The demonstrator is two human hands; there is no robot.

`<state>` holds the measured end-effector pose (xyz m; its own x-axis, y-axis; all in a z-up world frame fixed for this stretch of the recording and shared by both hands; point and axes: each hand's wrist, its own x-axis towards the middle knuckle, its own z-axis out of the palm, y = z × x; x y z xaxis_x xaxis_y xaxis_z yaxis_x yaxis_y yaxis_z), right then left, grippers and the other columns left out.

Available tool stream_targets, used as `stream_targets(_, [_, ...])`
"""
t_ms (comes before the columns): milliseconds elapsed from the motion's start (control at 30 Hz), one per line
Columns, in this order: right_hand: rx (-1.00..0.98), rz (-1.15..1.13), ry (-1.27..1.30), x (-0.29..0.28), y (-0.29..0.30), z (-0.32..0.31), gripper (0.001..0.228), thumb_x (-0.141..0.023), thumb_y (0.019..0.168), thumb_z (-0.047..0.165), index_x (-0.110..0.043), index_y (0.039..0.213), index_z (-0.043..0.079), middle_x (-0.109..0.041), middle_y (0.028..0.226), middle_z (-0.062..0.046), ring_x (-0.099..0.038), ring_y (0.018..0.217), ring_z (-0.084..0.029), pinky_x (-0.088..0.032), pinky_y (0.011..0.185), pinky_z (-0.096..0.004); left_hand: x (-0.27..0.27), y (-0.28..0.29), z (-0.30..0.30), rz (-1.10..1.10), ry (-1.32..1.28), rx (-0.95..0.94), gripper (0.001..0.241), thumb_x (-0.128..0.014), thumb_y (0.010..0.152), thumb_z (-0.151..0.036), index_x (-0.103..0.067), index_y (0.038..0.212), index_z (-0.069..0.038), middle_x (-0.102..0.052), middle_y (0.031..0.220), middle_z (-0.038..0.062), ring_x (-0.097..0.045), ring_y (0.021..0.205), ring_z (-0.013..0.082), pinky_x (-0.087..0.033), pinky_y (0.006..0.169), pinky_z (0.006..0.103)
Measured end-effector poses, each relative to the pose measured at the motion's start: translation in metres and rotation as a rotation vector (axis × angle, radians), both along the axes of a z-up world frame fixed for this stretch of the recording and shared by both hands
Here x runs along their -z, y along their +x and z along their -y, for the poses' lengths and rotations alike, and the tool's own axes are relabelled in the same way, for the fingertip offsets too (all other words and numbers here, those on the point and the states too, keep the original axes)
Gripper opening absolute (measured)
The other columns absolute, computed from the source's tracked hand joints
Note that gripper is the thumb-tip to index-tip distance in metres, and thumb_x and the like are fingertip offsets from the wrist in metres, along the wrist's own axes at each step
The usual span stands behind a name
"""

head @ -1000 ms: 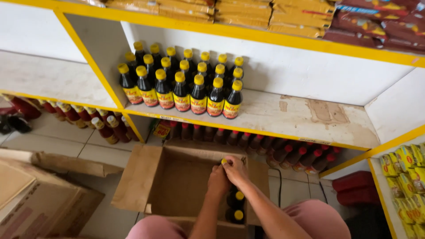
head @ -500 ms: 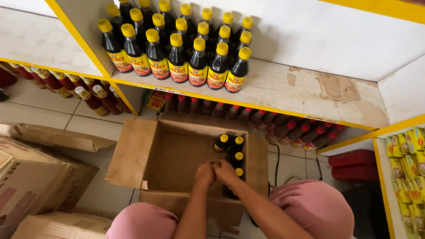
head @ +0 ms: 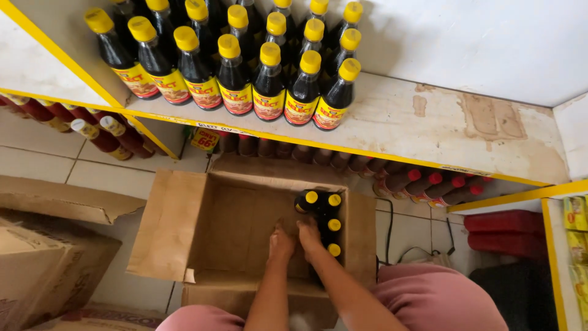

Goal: Unpack bottles of sauce from a cardboard box and arrange them neatly on a grocery store shelf.

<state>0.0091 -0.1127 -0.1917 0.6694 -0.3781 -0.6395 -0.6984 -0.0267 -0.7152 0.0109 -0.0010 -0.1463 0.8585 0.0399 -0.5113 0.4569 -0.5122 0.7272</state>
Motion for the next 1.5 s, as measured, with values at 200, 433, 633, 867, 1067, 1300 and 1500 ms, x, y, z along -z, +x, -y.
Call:
stream_targets(200, [0.134,-0.005,0.225,0.008,0.011,0.003,0.073,-0.063,0.089,0.033,-0.044,0.153,0.004,-0.054,0.152,-0.017,-0.05,0.138,-0.03,-0.038,0.114,-0.04,0.041,0.019,0.018,0.022,-0.042,-0.012,0.063,-0.058,0.096,-0.016,-0.038,0.156,-0.012,-0.057,0.143,0.025,-0.056,0.133,0.0404,-0.047,0.109,0.043])
stream_targets(433, [0.185,-0.013,0.475,0.05,0.012,0.012,0.066,-0.066,0.088,0.034,-0.057,0.144,-0.001,-0.061,0.145,-0.018,-0.054,0.131,-0.031,-0.041,0.11,-0.04,0.063,0.026,0.024,0.126,-0.202,-0.091,0.073,-0.063,0.089,-0.007,-0.036,0.156,-0.014,-0.049,0.152,0.022,-0.047,0.14,0.0353,-0.041,0.112,0.0421])
stream_targets(633, [0.179,-0.07,0.336,0.032,0.016,0.005,0.068,-0.065,0.087,0.033,-0.052,0.148,0.006,-0.056,0.149,-0.013,-0.051,0.135,-0.03,-0.037,0.112,-0.039,0.107,0.032,0.03,0.242,-0.303,-0.081,0.072,-0.064,0.088,0.0,-0.039,0.155,-0.01,-0.055,0.149,0.02,-0.054,0.136,0.0302,-0.045,0.111,0.0395])
stream_targets(867, [0.094,0.162,0.184,0.024,0.013,0.005,0.089,-0.067,0.083,0.029,-0.024,0.159,0.01,-0.046,0.156,-0.013,-0.043,0.143,-0.03,-0.034,0.117,-0.037,0.146,0.031,0.036,0.274,-0.46,-0.125,0.068,-0.062,0.086,0.007,-0.048,0.151,-0.008,-0.062,0.144,0.016,-0.06,0.13,0.027,-0.048,0.109,0.0374])
stream_targets(1067, [0.049,0.036,0.181,0.005,0.017,0.002,0.094,-0.067,0.084,0.029,-0.018,0.162,0.014,-0.042,0.159,-0.013,-0.042,0.145,-0.029,-0.034,0.118,-0.037,0.112,0.033,0.033,0.207,-0.537,-0.159,0.069,-0.064,0.087,0.006,-0.045,0.151,-0.01,-0.061,0.143,0.013,-0.059,0.129,0.0264,-0.048,0.109,0.0365])
stream_targets(1300, [0.061,0.054,0.167,-0.032,0.023,-0.004,0.088,-0.065,0.083,0.025,-0.024,0.16,0.016,-0.044,0.157,-0.014,-0.044,0.141,-0.031,-0.035,0.116,-0.04,0.086,0.031,0.026,0.236,-0.366,-0.152,0.071,-0.07,0.089,0.001,-0.038,0.151,-0.01,-0.055,0.146,0.015,-0.055,0.132,0.0273,-0.044,0.11,0.0377])
stream_targets(1500, [0.018,0.166,0.15,0.02,0.009,-0.005,0.083,-0.069,0.081,0.021,-0.031,0.154,0.013,-0.05,0.15,-0.015,-0.047,0.139,-0.03,-0.036,0.115,-0.039,0.159,0.014,0.021,0.424,-0.474,-0.175,0.075,-0.064,0.085,0.006,-0.036,0.153,-0.008,-0.056,0.145,0.017,-0.057,0.131,0.03,-0.046,0.111,0.0383])
